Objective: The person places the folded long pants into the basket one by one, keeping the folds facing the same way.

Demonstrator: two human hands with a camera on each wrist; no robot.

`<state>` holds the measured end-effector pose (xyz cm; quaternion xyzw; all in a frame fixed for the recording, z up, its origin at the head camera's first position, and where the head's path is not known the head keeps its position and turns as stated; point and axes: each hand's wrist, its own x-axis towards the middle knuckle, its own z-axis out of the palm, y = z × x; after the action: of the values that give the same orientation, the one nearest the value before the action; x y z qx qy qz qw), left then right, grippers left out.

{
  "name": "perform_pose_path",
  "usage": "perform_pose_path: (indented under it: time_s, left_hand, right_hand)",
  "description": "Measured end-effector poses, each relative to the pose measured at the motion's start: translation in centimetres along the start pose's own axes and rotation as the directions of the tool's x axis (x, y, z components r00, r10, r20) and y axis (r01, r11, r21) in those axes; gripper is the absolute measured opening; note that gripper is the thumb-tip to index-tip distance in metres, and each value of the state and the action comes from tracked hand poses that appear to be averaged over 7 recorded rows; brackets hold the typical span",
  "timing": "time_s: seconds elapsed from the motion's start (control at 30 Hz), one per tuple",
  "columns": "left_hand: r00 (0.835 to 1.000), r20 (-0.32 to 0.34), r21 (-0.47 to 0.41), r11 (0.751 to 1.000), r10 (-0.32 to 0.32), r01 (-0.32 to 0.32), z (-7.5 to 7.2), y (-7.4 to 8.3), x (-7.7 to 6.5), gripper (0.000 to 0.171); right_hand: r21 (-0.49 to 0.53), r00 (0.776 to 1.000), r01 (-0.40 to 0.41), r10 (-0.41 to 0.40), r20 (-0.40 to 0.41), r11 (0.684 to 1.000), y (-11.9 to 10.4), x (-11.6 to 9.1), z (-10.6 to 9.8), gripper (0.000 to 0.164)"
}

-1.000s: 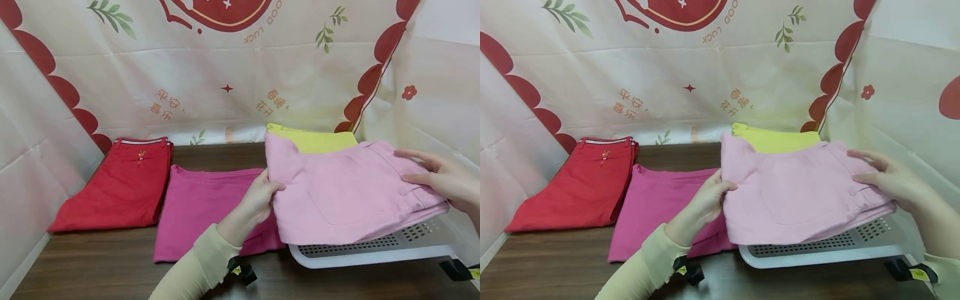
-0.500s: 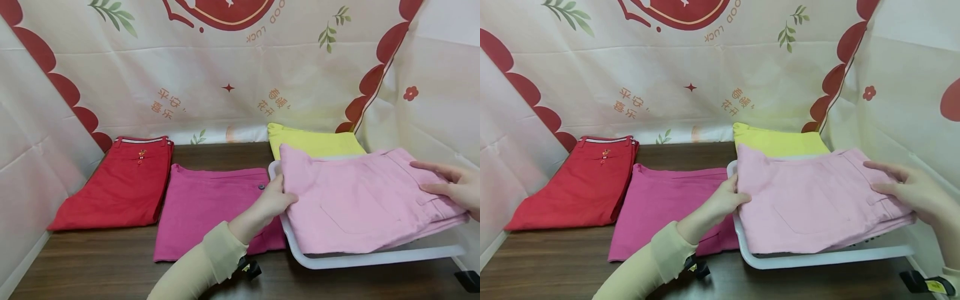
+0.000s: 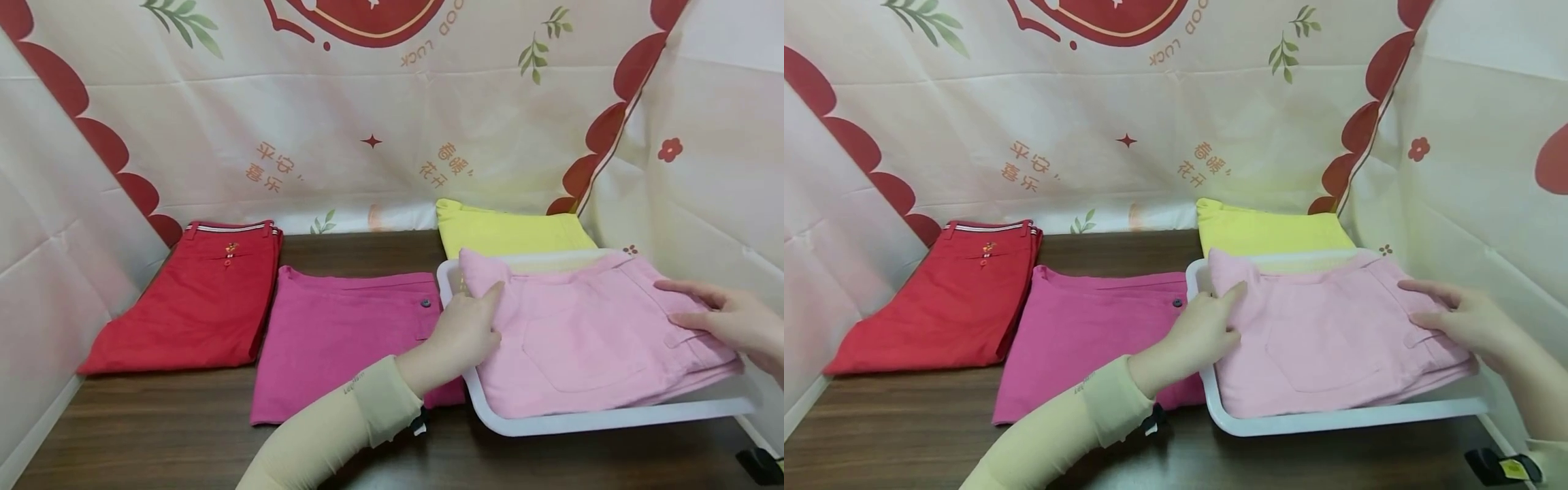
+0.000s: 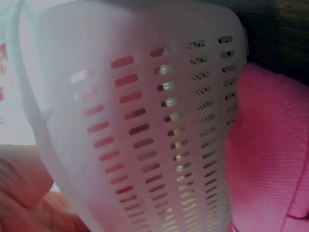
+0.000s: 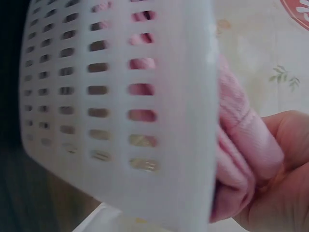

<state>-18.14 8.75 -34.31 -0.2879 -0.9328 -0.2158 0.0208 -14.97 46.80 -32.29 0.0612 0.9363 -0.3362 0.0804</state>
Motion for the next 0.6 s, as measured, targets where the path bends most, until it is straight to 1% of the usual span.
perform_pose_path:
  time_s: [0.03, 0.07, 0.1, 0.13, 0.2, 0.27, 0.33, 0.4, 0.47, 0.53, 0.6]
  left_hand:
    - [1.0, 0.008, 0.07, 0.998, 0.001, -0.001, 0.1, 0.1, 0.0, 0.061]
    - [1.0, 0.018, 0.142, 0.99, -0.002, -0.001, 0.2, 0.2, 0.1, 0.055]
    - [1.0, 0.026, 0.213, 0.977, 0.0, -0.005, 0.3, 0.3, 0.1, 0.049]
    - [0.999, 0.039, 0.281, 0.96, -0.002, -0.009, 0.4, 0.4, 0.3, 0.043]
    - [0.997, 0.08, 0.382, 0.924, -0.015, -0.017, 0.6, 0.7, 0.5, 0.029]
    - [0.992, 0.124, 0.458, 0.888, -0.027, -0.034, 0.8, 0.9, 0.8, 0.014]
    - [0.985, 0.17, 0.524, 0.85, -0.041, -0.055, 0.9, 1.0, 1.0, 0.004]
    - [0.974, 0.218, 0.568, 0.82, -0.069, -0.069, 1.1, 1.2, 1.3, 0.007]
    - [0.964, 0.253, 0.6, 0.796, -0.088, -0.084, 1.2, 1.3, 1.4, 0.008]
    - [0.952, 0.283, 0.62, 0.78, -0.114, -0.091, 1.3, 1.2, 1.4, 0.013]
    - [0.942, 0.309, 0.629, 0.771, -0.13, -0.1, 1.2, 1.1, 1.4, 0.019]
  right_hand:
    - [-0.012, 1.0, -0.001, 0.001, 0.006, 1.0, 0.0, 0.0, 0.1, 0.071]
    - [-0.036, 1.0, -0.001, 0.001, 0.006, 0.999, 0.0, 0.0, 0.2, 0.071]
    - [-0.055, 1.0, 0.014, -0.014, -0.001, 0.998, 0.0, 0.0, 0.3, 0.07]
    - [-0.079, 1.0, 0.025, -0.025, -0.008, 0.997, 0.0, 0.0, 0.4, 0.069]
    - [-0.153, 0.997, 0.062, -0.068, -0.034, 0.986, -0.2, 0.1, 0.5, 0.065]
    - [-0.243, 0.992, 0.096, -0.113, -0.061, 0.965, -0.4, 0.2, 0.7, 0.062]
    - [-0.318, 0.988, 0.112, -0.14, -0.067, 0.942, -0.7, 0.3, 0.8, 0.063]
    - [-0.369, 0.987, 0.114, -0.146, -0.06, 0.922, -0.9, 0.4, 0.9, 0.065]
    - [-0.396, 0.989, 0.113, -0.139, -0.039, 0.911, -1.1, 0.5, 0.9, 0.068]
    - [-0.428, 0.99, 0.116, -0.139, -0.023, 0.896, -1.2, 0.5, 1.0, 0.068]
    - [-0.463, 0.988, 0.133, -0.154, -0.006, 0.876, -1.3, 0.6, 1.2, 0.068]
